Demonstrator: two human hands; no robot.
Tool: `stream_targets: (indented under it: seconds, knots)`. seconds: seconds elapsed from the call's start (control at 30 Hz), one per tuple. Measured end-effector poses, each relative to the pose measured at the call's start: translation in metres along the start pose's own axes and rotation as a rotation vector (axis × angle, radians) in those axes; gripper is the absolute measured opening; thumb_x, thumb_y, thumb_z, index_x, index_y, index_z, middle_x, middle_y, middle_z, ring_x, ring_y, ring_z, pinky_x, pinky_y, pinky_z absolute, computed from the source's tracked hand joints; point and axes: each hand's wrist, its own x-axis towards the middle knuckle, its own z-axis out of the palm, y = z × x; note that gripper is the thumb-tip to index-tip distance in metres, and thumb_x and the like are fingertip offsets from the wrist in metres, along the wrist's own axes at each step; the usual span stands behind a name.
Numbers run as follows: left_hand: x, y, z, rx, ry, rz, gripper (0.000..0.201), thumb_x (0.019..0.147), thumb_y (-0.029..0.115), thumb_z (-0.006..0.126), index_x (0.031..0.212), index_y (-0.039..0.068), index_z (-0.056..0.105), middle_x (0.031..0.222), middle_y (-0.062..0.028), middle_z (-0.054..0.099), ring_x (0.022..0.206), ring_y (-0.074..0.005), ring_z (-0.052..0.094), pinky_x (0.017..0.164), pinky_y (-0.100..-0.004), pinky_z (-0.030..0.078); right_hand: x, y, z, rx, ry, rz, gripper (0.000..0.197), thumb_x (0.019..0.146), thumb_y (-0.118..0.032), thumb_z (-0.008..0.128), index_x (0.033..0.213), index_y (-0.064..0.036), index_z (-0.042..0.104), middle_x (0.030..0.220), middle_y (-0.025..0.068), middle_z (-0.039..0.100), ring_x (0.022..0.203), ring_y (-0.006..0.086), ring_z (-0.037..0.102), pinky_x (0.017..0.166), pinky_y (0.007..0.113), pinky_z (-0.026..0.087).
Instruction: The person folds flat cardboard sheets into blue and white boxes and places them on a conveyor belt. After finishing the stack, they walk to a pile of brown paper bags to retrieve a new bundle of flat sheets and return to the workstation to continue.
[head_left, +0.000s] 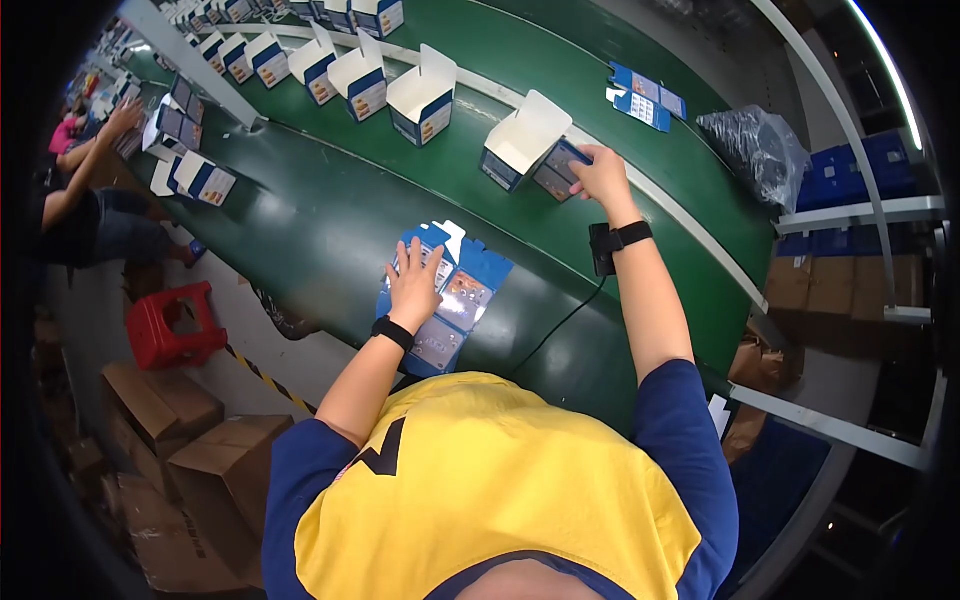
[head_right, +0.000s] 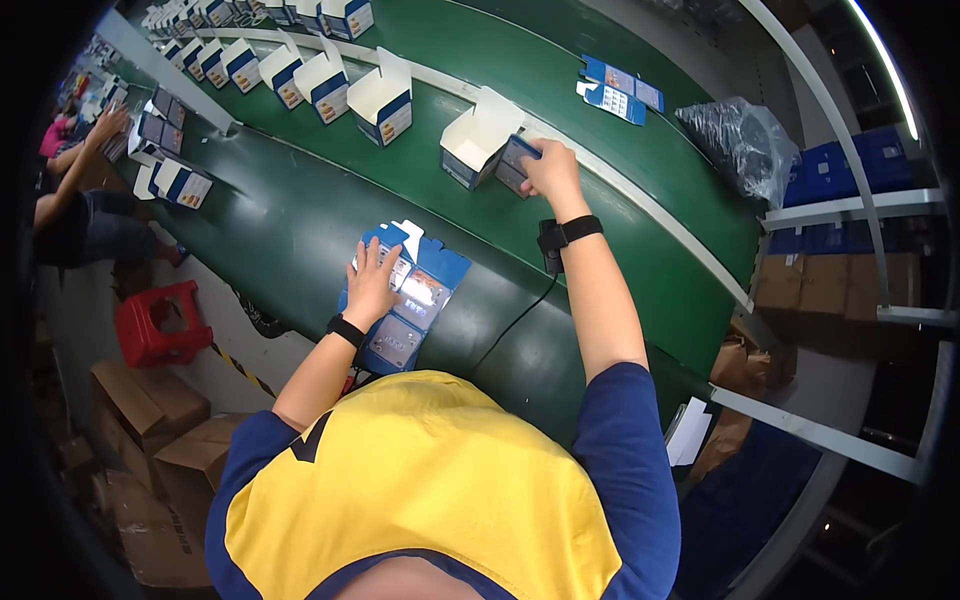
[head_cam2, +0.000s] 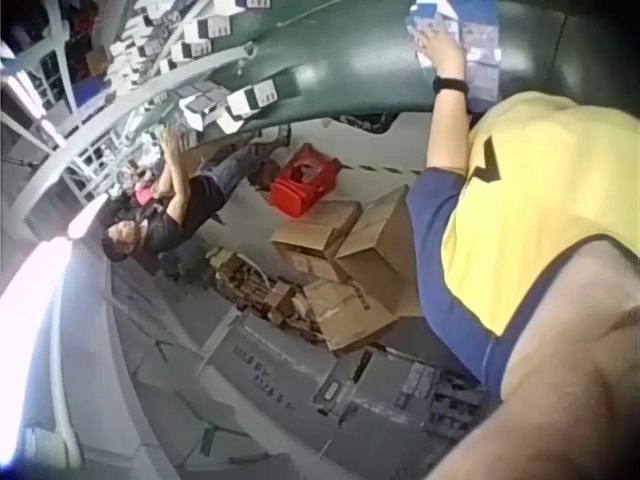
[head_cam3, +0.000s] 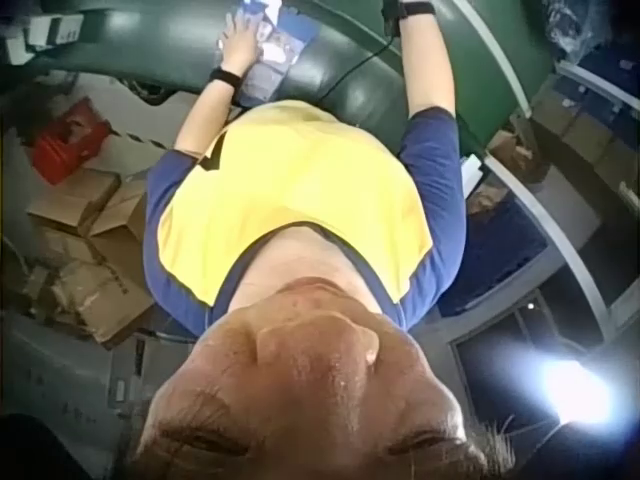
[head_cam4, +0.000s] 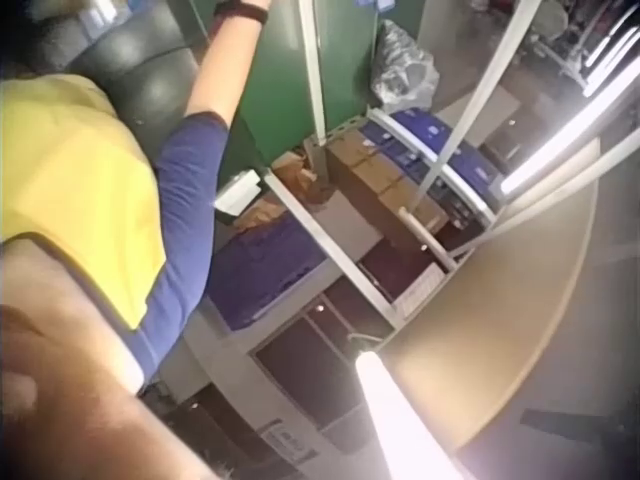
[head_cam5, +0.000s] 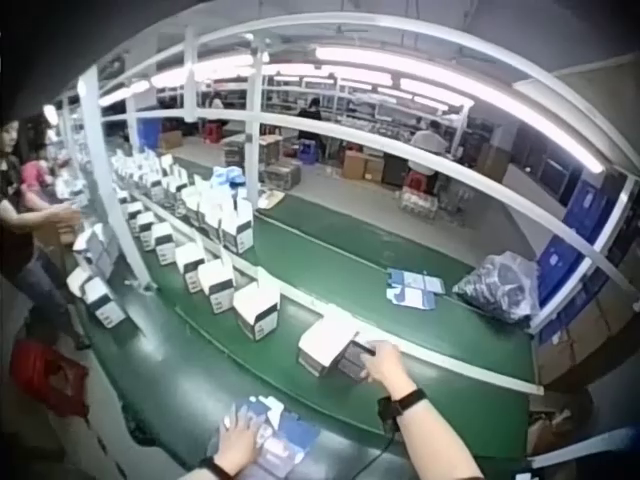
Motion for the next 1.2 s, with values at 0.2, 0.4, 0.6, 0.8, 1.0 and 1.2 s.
stream_targets:
  seconds: [0.2, 0.4, 0.6, 0.8, 1.0, 1.2]
  knots:
    - [-0.008, -0.002, -0.001, -0.109, -0.018, -0.013, 0.086, 0.057, 0.014, 0.079, 0.133, 0.022, 0.038, 0.145, -0.0135, 0.02, 0.135, -0.0354, 0.015, 0.099, -0.0616, 0.025, -0.027, -0.004, -0.046, -0.397, -0.162, -0.059, 0.029, 0.075, -0.017, 0.065, 0.1, -0.0015, 0.063, 0.071, 0.0124, 0.064, 0.069, 0.0315, 0.062, 0.065, 0.039, 0.051]
    - [-0.008, 0.002, -0.005, -0.152, 0.0, -0.009, 0.085, 0.058, 0.017, 0.079, 0.133, 0.022, 0.039, 0.143, -0.0133, 0.024, 0.134, -0.0341, 0.018, 0.099, -0.0609, 0.024, -0.058, 0.03, -0.066, -0.396, -0.023, -0.602, 0.041, 0.077, 0.004, 0.053, 0.116, -0.0091, 0.054, 0.092, 0.0152, 0.062, 0.091, 0.0332, 0.058, 0.079, 0.039, 0.048]
    - [-0.008, 0.027, 0.015, 0.161, 0.195, 0.019, 0.087, 0.058, 0.018, 0.078, 0.134, 0.022, 0.035, 0.132, -0.0181, 0.036, 0.122, -0.0355, 0.035, 0.093, -0.0556, 0.032, -0.033, 0.028, -0.049, -0.286, 0.233, -0.495, 0.047, 0.075, 0.006, 0.05, 0.119, -0.0121, 0.051, 0.099, 0.0145, 0.059, 0.094, 0.0315, 0.056, 0.079, 0.039, 0.046]
    - [-0.015, 0.039, 0.002, -0.018, 0.212, -0.142, 0.086, 0.055, 0.017, 0.08, 0.13, 0.017, 0.038, 0.106, -0.0177, 0.046, 0.102, -0.0348, 0.045, 0.082, -0.0504, 0.038, -0.006, 0.021, -0.031, -0.359, 0.16, -0.593, 0.038, 0.076, 0.004, 0.052, 0.111, -0.0096, 0.057, 0.096, 0.0137, 0.059, 0.091, 0.0312, 0.056, 0.077, 0.038, 0.046]
    - [-0.014, 0.04, 0.002, -0.071, 0.135, -0.267, 0.091, 0.054, 0.017, 0.082, 0.131, 0.015, 0.035, 0.105, -0.0173, 0.046, 0.1, -0.0352, 0.047, 0.078, -0.0468, 0.042, 0.011, 0.024, -0.011, -0.223, 0.261, -0.6, 0.03, 0.079, 0.0, 0.053, 0.108, -0.0079, 0.058, 0.097, 0.0127, 0.059, 0.091, 0.0311, 0.056, 0.078, 0.037, 0.046]
    - [-0.016, 0.043, 0.012, -0.055, 0.127, -0.266, 0.091, 0.054, 0.019, 0.082, 0.131, 0.013, 0.034, 0.106, -0.0189, 0.046, 0.103, -0.0364, 0.046, 0.079, -0.0487, 0.042, -0.052, -0.002, -0.029, -0.465, 0.73, -0.636, 0.04, 0.08, -0.009, 0.057, 0.119, -0.0042, 0.05, 0.108, 0.0148, 0.059, 0.099, 0.0297, 0.057, 0.084, 0.034, 0.046]
